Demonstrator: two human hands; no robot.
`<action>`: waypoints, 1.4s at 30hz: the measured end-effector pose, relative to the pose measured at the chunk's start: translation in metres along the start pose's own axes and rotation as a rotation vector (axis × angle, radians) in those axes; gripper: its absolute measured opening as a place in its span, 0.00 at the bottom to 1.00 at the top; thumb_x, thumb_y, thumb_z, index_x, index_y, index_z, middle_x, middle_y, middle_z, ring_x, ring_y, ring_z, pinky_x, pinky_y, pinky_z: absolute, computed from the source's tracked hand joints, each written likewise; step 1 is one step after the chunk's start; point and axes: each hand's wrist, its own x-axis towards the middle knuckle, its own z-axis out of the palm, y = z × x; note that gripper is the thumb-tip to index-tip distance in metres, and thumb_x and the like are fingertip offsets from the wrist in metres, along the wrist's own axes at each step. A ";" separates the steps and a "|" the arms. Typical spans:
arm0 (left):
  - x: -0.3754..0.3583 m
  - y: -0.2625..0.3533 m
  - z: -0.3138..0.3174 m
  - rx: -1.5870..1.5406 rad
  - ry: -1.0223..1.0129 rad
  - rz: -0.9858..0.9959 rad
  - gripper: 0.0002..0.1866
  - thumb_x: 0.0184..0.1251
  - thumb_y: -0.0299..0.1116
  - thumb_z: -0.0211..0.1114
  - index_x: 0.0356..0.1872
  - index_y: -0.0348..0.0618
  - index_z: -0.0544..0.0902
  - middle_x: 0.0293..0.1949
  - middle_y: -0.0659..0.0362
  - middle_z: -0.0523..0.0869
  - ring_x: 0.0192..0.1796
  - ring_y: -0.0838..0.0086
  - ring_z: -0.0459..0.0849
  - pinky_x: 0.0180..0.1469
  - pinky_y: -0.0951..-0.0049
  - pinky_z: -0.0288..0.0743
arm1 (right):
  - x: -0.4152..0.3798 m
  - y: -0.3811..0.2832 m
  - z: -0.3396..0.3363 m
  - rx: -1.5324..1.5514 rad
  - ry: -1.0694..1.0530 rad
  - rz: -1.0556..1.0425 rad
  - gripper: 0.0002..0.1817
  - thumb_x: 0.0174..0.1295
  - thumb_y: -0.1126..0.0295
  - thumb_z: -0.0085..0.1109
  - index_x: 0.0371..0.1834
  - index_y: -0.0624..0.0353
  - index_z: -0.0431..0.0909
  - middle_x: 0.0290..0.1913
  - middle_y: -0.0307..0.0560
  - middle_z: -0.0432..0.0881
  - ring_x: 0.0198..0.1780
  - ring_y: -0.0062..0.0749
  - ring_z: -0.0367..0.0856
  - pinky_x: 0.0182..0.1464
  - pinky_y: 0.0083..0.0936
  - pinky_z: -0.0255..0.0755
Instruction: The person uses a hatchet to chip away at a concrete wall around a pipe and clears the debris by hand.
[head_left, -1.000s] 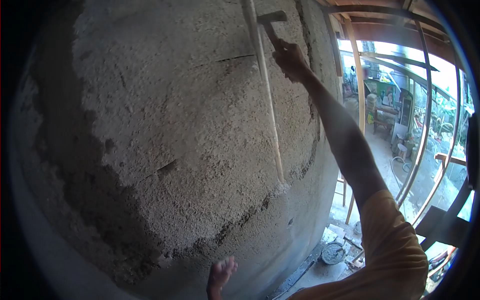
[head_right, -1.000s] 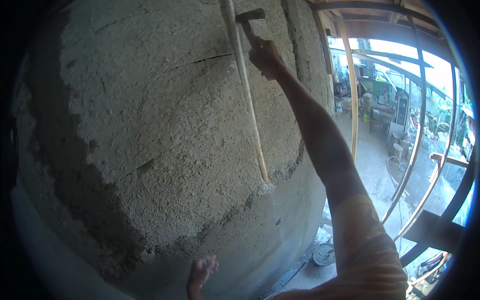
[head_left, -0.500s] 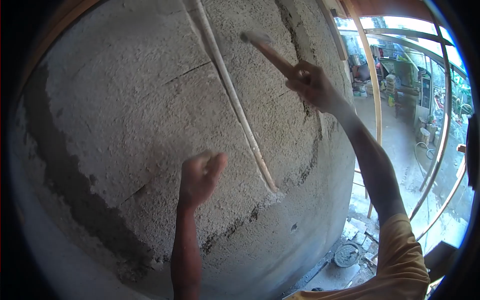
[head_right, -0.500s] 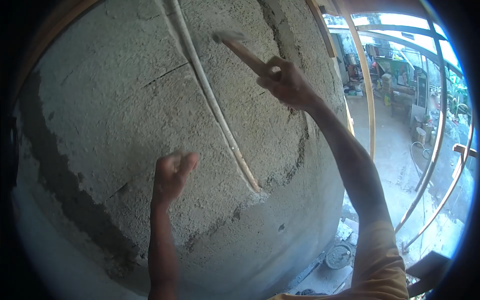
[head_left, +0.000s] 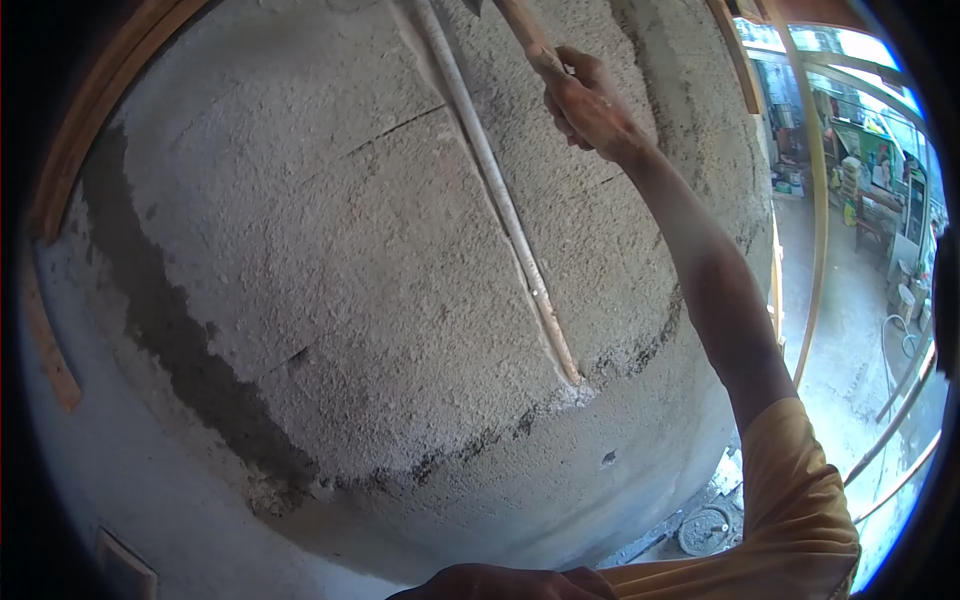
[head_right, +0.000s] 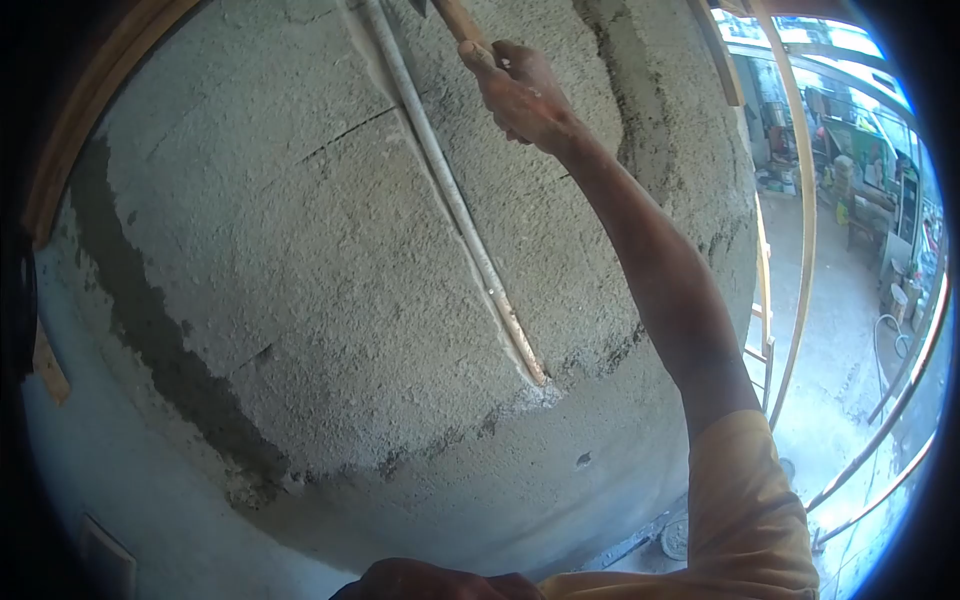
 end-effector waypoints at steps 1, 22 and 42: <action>0.000 0.005 0.005 -0.030 0.079 -0.019 0.11 0.73 0.40 0.70 0.48 0.46 0.89 0.39 0.57 0.91 0.47 0.60 0.89 0.67 0.59 0.73 | -0.001 0.002 0.002 0.000 -0.005 -0.020 0.35 0.76 0.38 0.51 0.51 0.68 0.78 0.19 0.34 0.71 0.17 0.16 0.73 0.14 0.20 0.69; 0.062 0.043 -0.097 0.068 0.010 0.772 0.26 0.75 0.53 0.66 0.63 0.44 0.84 0.62 0.48 0.86 0.65 0.52 0.83 0.68 0.46 0.73 | 0.002 -0.013 0.026 -0.030 0.031 -0.025 0.42 0.74 0.30 0.47 0.50 0.69 0.79 0.17 0.31 0.68 0.12 0.15 0.63 0.09 0.21 0.62; 0.137 0.002 -0.345 1.982 1.193 -0.209 0.31 0.64 0.47 0.73 0.62 0.37 0.83 0.74 0.40 0.66 0.78 0.48 0.61 0.78 0.42 0.53 | 0.095 -0.045 0.042 -0.041 0.064 0.138 0.31 0.77 0.36 0.45 0.44 0.57 0.71 0.27 0.39 0.70 0.23 0.28 0.67 0.22 0.35 0.66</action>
